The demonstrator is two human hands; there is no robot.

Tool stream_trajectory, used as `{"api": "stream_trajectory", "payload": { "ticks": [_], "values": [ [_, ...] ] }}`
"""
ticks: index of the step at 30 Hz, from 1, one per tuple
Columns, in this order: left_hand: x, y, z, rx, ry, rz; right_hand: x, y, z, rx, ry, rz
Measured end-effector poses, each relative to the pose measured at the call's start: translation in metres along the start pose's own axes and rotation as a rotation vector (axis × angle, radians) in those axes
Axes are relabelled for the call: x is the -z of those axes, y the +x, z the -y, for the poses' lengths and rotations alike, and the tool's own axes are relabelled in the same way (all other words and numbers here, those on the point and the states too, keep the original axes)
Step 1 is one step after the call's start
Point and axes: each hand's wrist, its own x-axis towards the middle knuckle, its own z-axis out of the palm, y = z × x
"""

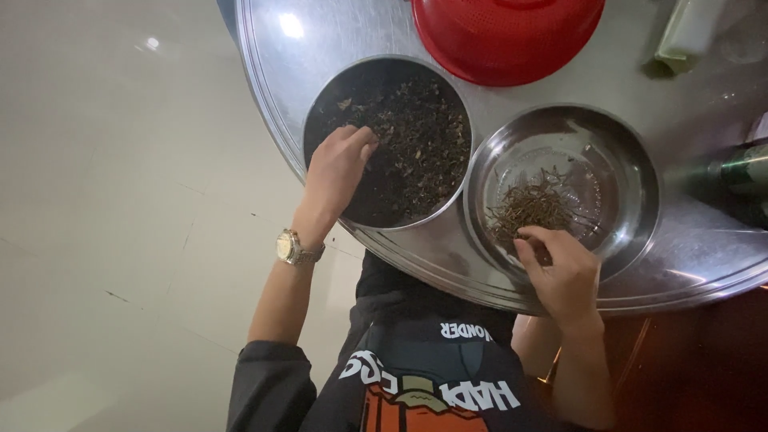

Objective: Sorting dried tea leaves by manually picking out stems and debris and placing them in a separate plate.

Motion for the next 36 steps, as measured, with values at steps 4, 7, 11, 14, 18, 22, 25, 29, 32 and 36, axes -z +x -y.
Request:
{"api": "stream_trajectory", "payload": {
  "ticks": [4, 7, 11, 14, 18, 22, 25, 29, 32, 36],
  "values": [
    [0.009, 0.0, -0.005, -0.039, -0.024, -0.047, 0.002, 0.003, 0.004, 0.001, 0.003, 0.014],
    [0.007, 0.003, -0.002, -0.03, -0.028, -0.08, 0.004, 0.003, 0.008, -0.008, 0.008, 0.018],
    [0.007, 0.005, -0.002, -0.015, -0.058, -0.059, 0.0, 0.0, 0.002, -0.003, -0.011, 0.013],
    [0.008, 0.007, -0.005, 0.013, -0.086, -0.044, 0.001, 0.002, 0.003, -0.003, -0.004, 0.016],
    [0.01, 0.005, -0.007, 0.044, -0.122, 0.01, 0.005, 0.005, 0.008, -0.01, 0.016, 0.019],
    [0.012, 0.0, -0.01, 0.036, -0.106, 0.07, 0.002, 0.003, 0.005, -0.013, -0.007, 0.011],
    [0.013, -0.005, -0.017, 0.053, -0.086, 0.086, 0.001, 0.003, 0.005, -0.008, -0.015, 0.021],
    [0.005, -0.01, -0.018, 0.037, 0.049, 0.144, 0.001, 0.002, 0.004, -0.018, 0.014, 0.018],
    [0.003, -0.013, -0.022, 0.026, 0.107, 0.151, 0.001, 0.002, 0.003, -0.018, 0.032, 0.017],
    [-0.003, -0.015, -0.024, 0.035, 0.182, 0.151, -0.001, 0.002, 0.002, -0.014, 0.005, 0.012]
  ]
}}
